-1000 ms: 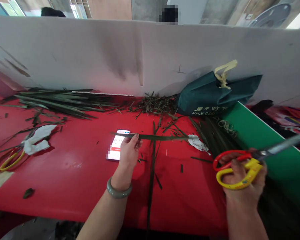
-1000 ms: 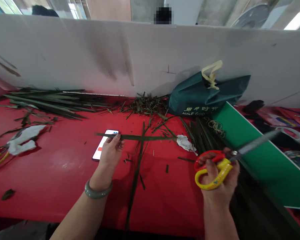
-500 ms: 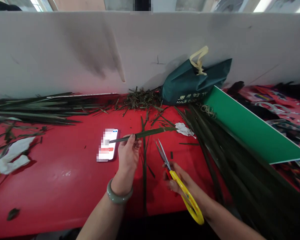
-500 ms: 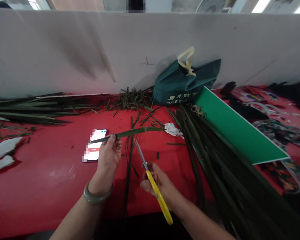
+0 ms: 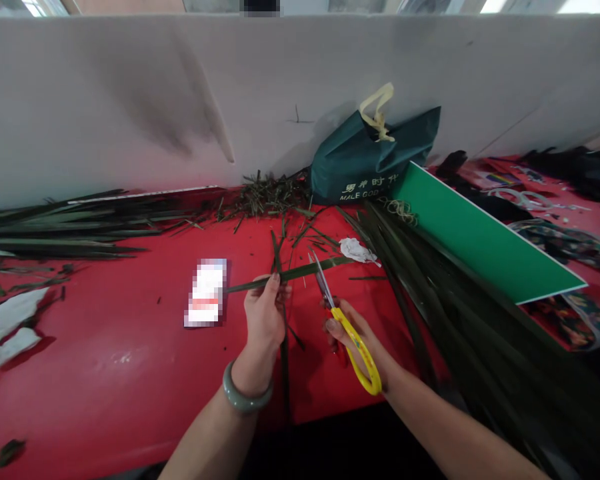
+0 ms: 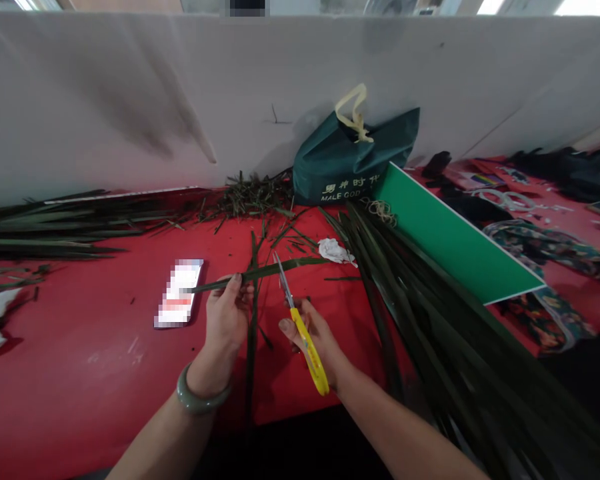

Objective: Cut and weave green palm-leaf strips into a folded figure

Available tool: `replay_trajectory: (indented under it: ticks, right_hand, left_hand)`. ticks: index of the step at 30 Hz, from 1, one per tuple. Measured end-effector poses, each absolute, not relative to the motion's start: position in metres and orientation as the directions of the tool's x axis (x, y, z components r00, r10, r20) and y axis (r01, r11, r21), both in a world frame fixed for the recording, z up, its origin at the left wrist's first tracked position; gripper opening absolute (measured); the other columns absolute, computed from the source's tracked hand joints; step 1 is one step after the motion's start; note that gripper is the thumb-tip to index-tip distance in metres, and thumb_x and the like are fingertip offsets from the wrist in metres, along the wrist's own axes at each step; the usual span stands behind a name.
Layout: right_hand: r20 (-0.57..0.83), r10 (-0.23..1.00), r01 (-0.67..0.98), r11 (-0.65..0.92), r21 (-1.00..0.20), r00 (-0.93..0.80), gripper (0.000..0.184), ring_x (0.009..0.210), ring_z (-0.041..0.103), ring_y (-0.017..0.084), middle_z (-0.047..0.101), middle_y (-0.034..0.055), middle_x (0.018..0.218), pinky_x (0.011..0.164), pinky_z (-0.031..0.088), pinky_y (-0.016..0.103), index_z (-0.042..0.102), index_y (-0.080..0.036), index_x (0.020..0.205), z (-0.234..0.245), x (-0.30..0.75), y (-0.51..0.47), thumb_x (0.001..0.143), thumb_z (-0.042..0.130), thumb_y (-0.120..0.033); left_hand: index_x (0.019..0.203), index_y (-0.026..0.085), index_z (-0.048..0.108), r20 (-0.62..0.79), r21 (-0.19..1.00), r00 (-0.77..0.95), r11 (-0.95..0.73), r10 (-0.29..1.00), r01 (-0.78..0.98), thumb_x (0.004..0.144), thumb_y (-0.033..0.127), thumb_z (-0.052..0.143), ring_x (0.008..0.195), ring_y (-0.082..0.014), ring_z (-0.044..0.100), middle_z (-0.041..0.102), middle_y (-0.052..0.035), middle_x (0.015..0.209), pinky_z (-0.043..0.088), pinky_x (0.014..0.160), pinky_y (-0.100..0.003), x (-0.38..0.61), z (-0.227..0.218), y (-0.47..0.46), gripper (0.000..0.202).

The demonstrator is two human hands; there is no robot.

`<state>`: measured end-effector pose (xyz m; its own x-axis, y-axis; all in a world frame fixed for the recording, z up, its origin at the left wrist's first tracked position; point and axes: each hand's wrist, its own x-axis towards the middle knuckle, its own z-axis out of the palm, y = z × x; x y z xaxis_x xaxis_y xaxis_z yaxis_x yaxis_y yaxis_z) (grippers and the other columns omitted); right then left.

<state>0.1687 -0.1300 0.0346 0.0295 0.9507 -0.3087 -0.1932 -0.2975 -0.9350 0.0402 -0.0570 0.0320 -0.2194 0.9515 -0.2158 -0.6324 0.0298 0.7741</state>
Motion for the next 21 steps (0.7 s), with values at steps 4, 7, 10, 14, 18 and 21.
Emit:
replay_trajectory:
  ticks: [4, 7, 10, 14, 18, 21]
  right_hand:
    - [-0.330, 0.942, -0.162, -0.317, -0.935, 0.063, 0.041, 0.046, 0.043, 0.005, 0.045, -0.0044, 0.062, 0.041, 0.037, 0.018, 0.047, -0.021, 0.096, 0.034, 0.171, -0.130, 0.066, 0.059, -0.046]
    - [-0.335, 0.940, -0.131, -0.325, -0.936, 0.065, 0.043, 0.040, 0.041, 0.005, 0.043, -0.0057, 0.057, 0.037, 0.034, 0.017, 0.047, -0.019, 0.095, 0.034, 0.173, -0.133, 0.064, 0.059, -0.048]
    - [-0.340, 0.938, -0.136, -0.329, -0.935, 0.067, 0.043, 0.038, 0.038, 0.004, 0.044, -0.0059, 0.056, 0.035, 0.031, 0.017, 0.047, -0.017, 0.093, 0.035, 0.175, -0.133, 0.065, 0.058, -0.048]
    - [-0.263, 0.947, 0.013, -0.270, -0.963, 0.185, 0.044, 0.040, 0.043, 0.006, 0.048, -0.0036, 0.060, 0.038, 0.036, 0.020, 0.047, -0.017, 0.098, 0.030, 0.190, -0.115, 0.067, 0.055, -0.046]
    - [-0.033, 0.974, 0.578, -0.159, -0.800, 0.222, 0.056, 0.071, 0.059, 0.019, 0.061, 0.0047, 0.084, 0.062, 0.046, 0.030, 0.043, -0.021, 0.114, 0.016, 0.226, -0.085, 0.064, 0.060, -0.039]
    - [0.057, 0.983, 0.824, -0.114, -0.555, 0.174, 0.054, 0.092, 0.056, 0.027, 0.058, 0.0103, 0.104, 0.077, 0.044, 0.038, 0.043, -0.020, 0.118, 0.005, 0.250, -0.077, 0.069, 0.054, -0.038]
  left_hand:
    - [0.071, 0.015, 0.053, -0.228, 0.783, -0.204, 0.055, 0.952, -0.620, 0.060, 0.025, 0.066, 0.047, -0.0060, 0.054, 0.057, 0.0041, 0.054, 0.040, 0.047, -0.016, 0.043, 0.030, -0.057, 0.020]
    - [0.071, 0.015, 0.053, -0.237, 0.792, -0.203, 0.067, 0.950, -0.606, 0.060, 0.026, 0.066, 0.047, -0.0059, 0.054, 0.056, 0.0044, 0.054, 0.039, 0.047, -0.016, 0.044, 0.028, -0.056, 0.020]
    - [0.071, 0.015, 0.053, -0.237, 0.785, -0.196, 0.068, 0.952, -0.615, 0.059, 0.025, 0.066, 0.047, -0.0058, 0.054, 0.056, 0.0046, 0.053, 0.039, 0.046, -0.016, 0.045, 0.027, -0.055, 0.020]
    - [0.070, 0.015, 0.053, -0.236, 0.767, -0.167, 0.078, 0.957, -0.637, 0.059, 0.023, 0.066, 0.047, -0.0062, 0.054, 0.056, 0.0047, 0.052, 0.040, 0.047, -0.017, 0.042, 0.028, -0.053, 0.019]
    - [0.071, 0.014, 0.054, -0.252, 0.756, -0.149, 0.098, 0.956, -0.648, 0.058, 0.023, 0.067, 0.048, -0.0072, 0.055, 0.056, 0.0038, 0.053, 0.040, 0.046, -0.017, 0.036, 0.029, -0.052, 0.021]
    - [0.073, 0.014, 0.054, -0.247, 0.749, -0.126, 0.106, 0.961, -0.654, 0.058, 0.024, 0.067, 0.049, -0.0075, 0.056, 0.057, 0.0033, 0.055, 0.040, 0.046, -0.018, 0.031, 0.028, -0.051, 0.021]
